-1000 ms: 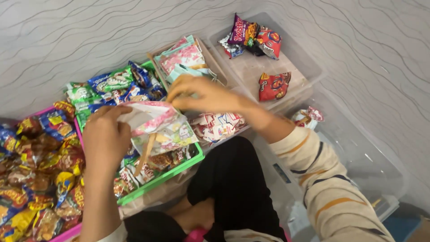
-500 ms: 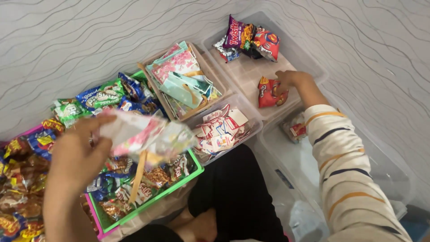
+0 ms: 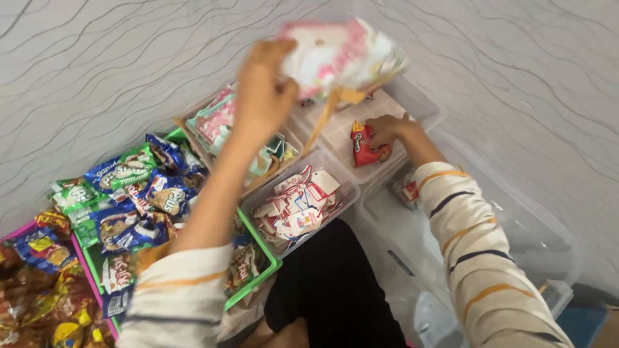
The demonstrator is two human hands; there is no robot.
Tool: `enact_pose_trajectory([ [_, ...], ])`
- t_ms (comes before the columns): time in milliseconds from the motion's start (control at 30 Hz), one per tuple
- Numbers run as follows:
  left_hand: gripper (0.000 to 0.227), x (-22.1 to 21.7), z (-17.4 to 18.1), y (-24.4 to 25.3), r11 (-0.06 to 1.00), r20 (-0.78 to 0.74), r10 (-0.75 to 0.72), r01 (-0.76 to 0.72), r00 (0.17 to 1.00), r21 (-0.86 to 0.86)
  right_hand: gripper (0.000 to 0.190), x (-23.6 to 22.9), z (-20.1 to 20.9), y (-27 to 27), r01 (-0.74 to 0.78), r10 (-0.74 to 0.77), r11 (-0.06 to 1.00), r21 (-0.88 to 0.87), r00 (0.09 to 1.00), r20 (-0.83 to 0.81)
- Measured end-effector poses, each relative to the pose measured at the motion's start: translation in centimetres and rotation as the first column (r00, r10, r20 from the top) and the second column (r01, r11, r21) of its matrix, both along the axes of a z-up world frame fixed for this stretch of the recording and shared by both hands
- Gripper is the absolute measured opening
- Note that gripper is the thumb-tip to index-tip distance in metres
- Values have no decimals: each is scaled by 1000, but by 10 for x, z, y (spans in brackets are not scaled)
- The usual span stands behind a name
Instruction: Packing various snack packets into small gift bags and organizing them in bins
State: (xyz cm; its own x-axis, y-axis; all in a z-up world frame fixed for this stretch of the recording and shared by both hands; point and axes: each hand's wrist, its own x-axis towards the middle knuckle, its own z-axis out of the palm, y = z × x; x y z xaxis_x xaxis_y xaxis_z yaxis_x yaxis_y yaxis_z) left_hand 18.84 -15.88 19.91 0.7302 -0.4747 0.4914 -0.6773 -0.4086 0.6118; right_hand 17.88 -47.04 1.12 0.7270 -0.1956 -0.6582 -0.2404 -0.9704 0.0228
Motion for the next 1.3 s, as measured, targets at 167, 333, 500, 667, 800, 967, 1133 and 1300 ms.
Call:
enact_pose_trajectory([
  [167,56,24,-82,-46,996,160,-65,55,985,63,108,13,-57,-37,-69,60,997,32,972,225],
  [333,56,34,-122,-54,984,131,-14,-9,991,176,86,-11,11,-56,-165,127,986,38,872,473],
  [500,60,35,-127,-52,959,25,-48,39,999,280,84,-69,114,-37,99,-428,863,496,665,612],
  [667,60,36,-144,-61,950,-44,-110,118,993,288,72,-70,103,-56,-146,-774,475,868,399,491],
  [800,57,48,-177,-82,955,-123,-140,167,982,244,50,-81,111,-31,-365,-860,155,918,409,307],
  [967,50,29,-140,-84,969,-291,-193,228,937,92,58,-96,136,29,-532,-744,370,761,322,586],
  [1133,35,39,-153,-90,982,-473,-149,187,868,34,60,-93,136,20,-436,-485,676,594,343,805],
  [1300,31,36,-163,-85,992,-483,-93,125,871,34,45,-97,163,21,-344,-48,913,218,440,897],
])
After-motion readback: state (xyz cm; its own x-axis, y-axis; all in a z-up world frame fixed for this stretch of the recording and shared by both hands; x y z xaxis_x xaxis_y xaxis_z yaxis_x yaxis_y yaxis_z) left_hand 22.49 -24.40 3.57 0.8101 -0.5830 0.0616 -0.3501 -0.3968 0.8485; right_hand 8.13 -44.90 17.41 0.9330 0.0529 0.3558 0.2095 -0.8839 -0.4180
